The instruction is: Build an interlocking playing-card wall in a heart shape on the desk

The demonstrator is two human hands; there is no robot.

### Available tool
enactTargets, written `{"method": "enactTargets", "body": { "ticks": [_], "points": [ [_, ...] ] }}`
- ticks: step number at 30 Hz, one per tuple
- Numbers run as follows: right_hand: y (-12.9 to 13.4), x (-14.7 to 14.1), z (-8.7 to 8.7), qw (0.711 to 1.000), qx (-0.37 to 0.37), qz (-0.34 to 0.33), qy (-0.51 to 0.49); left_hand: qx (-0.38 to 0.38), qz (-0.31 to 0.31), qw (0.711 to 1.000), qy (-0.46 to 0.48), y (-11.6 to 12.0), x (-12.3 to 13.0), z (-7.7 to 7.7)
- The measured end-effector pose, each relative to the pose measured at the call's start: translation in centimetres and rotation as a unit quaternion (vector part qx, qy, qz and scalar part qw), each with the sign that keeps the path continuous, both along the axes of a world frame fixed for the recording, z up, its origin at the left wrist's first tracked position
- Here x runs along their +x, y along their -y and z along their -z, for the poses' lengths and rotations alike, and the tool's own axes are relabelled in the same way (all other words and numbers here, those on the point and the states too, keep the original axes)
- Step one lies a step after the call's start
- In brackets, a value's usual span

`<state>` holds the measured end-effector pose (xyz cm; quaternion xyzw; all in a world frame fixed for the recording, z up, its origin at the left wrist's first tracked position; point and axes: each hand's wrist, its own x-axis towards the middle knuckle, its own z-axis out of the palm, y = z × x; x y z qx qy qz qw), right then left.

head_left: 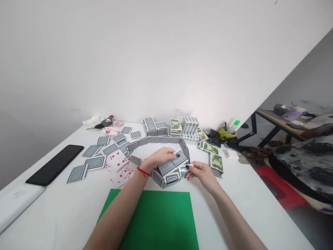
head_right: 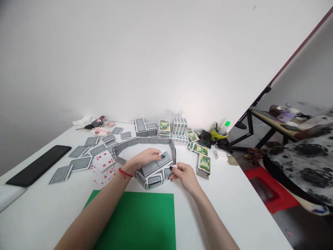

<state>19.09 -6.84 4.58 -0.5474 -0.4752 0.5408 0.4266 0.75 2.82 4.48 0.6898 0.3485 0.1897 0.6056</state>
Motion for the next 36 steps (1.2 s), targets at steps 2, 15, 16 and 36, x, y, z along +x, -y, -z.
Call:
{"method": "enactTargets", "body": {
  "ticks": [2, 15, 16, 36],
  "points": [
    [-0.2, 0.0, -0.2, 1.0, 0.001, -0.014, 0.025, 0.008, 0.001, 1.0, 0.002, 0.0, 0.1, -0.1],
    [-1.4, 0.4, -1.6, 0.984, -0.046, -0.097, 0.139, -0.002, -0.003, 1.0, 0.002, 0.1, 0.1, 0.0],
    [-1.5, 0.4, -1.6, 0.984, -0.049, -0.099, 0.139, -0.006, -0.002, 1.0, 0.007, 0.1, 0.1, 0.0],
    [-1.6, 0.5, -1.5, 0.98, -0.092, -0.088, 0.151, -0.025, -0.013, 0.999, 0.016, 0.5, 0.3, -0.7]
  ]
}}
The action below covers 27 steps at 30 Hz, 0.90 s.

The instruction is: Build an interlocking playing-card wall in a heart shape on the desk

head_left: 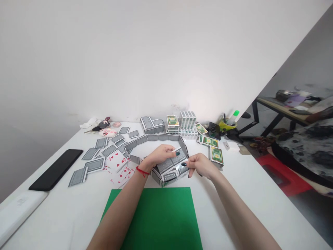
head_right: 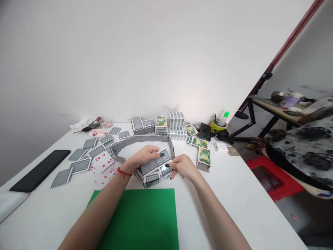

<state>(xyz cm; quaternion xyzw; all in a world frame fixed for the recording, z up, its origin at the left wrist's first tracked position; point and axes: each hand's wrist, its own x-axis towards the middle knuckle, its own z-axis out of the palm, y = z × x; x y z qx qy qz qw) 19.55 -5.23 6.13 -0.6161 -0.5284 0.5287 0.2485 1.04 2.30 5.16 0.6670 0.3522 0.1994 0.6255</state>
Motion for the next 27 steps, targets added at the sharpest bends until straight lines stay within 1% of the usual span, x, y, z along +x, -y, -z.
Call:
{"method": "enactTargets", "body": {
  "ticks": [6, 13, 16, 22, 27],
  "points": [
    [0.06, -0.03, 0.15, 1.0, 0.003, -0.002, -0.004, 0.004, -0.008, 1.0, -0.009, -0.05, -0.05, 0.1],
    [0.21, 0.15, -0.01, 0.991, -0.009, 0.031, -0.128, -0.001, -0.012, 1.0, -0.009, -0.13, -0.21, 0.18],
    [0.24, 0.43, -0.01, 0.991, -0.008, 0.041, -0.129, 0.003, -0.014, 1.0, -0.008, -0.14, -0.24, 0.13],
    [-0.06, 0.61, 0.4, 0.992, -0.021, 0.033, -0.124, 0.009, -0.01, 1.0, -0.003, -0.16, -0.18, 0.05],
    [-0.1, 0.49, 0.24, 0.994, -0.016, 0.035, -0.103, 0.0, -0.011, 1.0, 0.001, -0.12, -0.11, 0.15]
  ]
}}
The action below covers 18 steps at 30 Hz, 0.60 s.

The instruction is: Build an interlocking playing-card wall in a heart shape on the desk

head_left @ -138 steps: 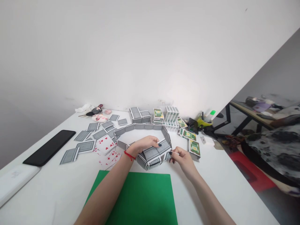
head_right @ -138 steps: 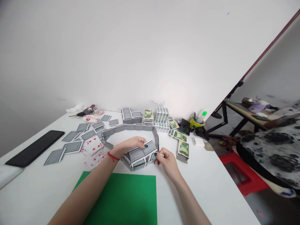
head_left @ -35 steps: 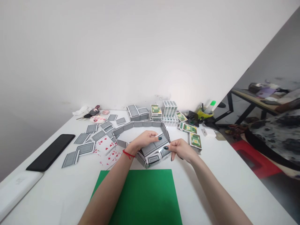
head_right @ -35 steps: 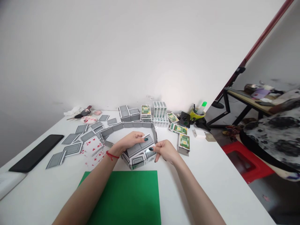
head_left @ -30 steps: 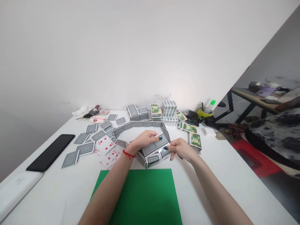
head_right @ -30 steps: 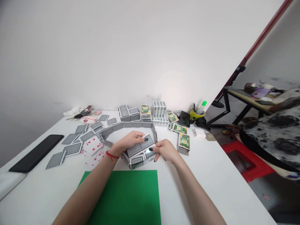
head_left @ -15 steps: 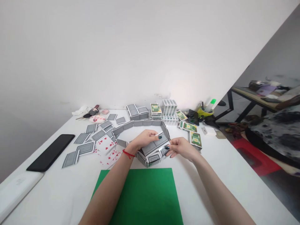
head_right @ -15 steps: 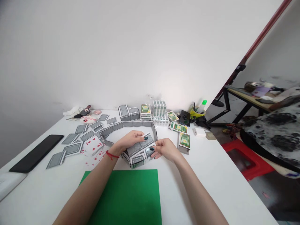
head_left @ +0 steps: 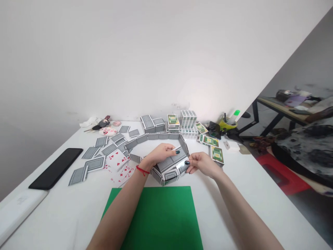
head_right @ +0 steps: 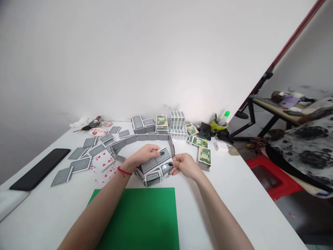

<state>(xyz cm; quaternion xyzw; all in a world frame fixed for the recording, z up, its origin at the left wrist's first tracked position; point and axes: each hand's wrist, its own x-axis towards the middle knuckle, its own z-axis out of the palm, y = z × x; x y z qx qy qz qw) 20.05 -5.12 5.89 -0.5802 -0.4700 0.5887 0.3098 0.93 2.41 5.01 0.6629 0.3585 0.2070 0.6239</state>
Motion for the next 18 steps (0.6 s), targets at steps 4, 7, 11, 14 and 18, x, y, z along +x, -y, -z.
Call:
{"method": "enactTargets", "body": {
  "ticks": [4, 7, 11, 14, 18],
  "points": [
    [0.02, 0.01, -0.09, 1.0, 0.005, -0.007, 0.0, 0.008, 0.003, 1.0, 0.006, -0.02, 0.01, 0.05],
    [0.04, 0.05, -0.1, 1.0, 0.006, -0.015, 0.001, 0.011, 0.009, 1.0, -0.003, -0.03, 0.0, -0.04],
    [0.06, 0.01, -0.13, 1.0, 0.011, -0.014, 0.009, 0.015, 0.012, 1.0, -0.006, 0.01, -0.01, -0.19],
    [0.06, -0.06, -0.2, 1.0, 0.01, -0.015, 0.019, 0.029, 0.007, 1.0, -0.008, 0.06, -0.05, -0.19],
    [0.08, -0.11, -0.33, 0.999, 0.008, -0.023, 0.025, 0.038, 0.014, 0.999, -0.013, 0.06, -0.16, -0.12]
  ]
}}
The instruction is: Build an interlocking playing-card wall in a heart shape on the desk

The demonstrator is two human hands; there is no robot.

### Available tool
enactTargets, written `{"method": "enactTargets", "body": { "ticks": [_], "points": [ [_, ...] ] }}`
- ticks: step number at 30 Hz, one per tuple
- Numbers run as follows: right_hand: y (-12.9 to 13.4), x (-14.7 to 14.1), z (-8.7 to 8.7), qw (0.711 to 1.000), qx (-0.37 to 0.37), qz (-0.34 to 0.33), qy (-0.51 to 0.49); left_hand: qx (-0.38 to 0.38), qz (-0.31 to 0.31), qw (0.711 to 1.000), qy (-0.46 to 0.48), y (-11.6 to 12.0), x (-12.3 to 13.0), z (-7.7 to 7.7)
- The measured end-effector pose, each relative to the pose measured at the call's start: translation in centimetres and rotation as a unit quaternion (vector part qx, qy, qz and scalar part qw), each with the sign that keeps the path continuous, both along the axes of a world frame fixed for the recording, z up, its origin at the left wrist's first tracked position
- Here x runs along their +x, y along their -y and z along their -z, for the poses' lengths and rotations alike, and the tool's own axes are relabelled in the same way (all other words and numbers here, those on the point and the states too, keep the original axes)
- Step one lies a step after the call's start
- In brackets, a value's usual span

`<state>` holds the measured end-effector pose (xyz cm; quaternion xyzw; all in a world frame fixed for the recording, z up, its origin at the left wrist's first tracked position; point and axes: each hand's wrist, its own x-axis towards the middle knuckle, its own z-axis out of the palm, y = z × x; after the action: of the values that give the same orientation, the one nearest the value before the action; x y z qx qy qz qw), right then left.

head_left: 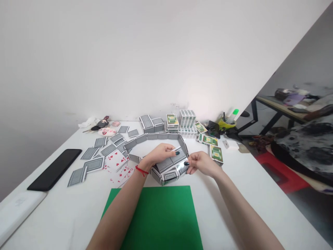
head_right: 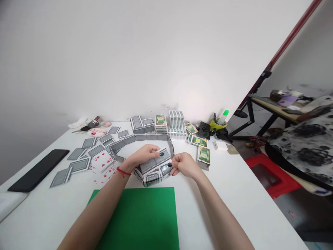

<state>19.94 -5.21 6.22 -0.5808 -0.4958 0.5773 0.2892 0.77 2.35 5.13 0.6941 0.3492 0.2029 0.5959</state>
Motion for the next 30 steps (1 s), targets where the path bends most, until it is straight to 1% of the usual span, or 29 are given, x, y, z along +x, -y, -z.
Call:
{"method": "enactTargets", "body": {
  "ticks": [4, 8, 15, 21, 25, 28, 30],
  "points": [
    [0.0, 0.0, 0.0, 1.0, -0.005, -0.005, -0.001, -0.018, 0.021, 1.0, 0.006, 0.0, -0.1, -0.1],
    [0.1, 0.0, 0.1, 1.0, -0.007, -0.007, -0.005, -0.038, 0.022, 0.999, 0.017, 0.1, -0.1, -0.4],
    [0.1, 0.1, 0.0, 1.0, -0.003, -0.007, 0.003, -0.019, 0.003, 1.0, -0.008, 0.3, 0.0, -0.6],
    [-0.1, 0.0, 0.1, 1.0, -0.002, -0.002, 0.02, -0.016, 0.023, 1.0, 0.011, 0.6, -0.1, -1.0],
    [-0.1, 0.1, -0.1, 0.999, -0.001, -0.007, 0.034, -0.029, 0.03, 0.999, 0.018, 0.6, -0.2, -1.1],
    [0.1, 0.4, -0.5, 1.0, 0.005, -0.026, 0.012, -0.041, 0.02, 0.999, 0.018, 0.5, -0.1, -1.1],
    [0.3, 0.6, -0.7, 1.0, 0.0, -0.014, -0.02, -0.045, 0.019, 0.999, 0.021, 0.4, -0.1, -1.0]
  ]
}}
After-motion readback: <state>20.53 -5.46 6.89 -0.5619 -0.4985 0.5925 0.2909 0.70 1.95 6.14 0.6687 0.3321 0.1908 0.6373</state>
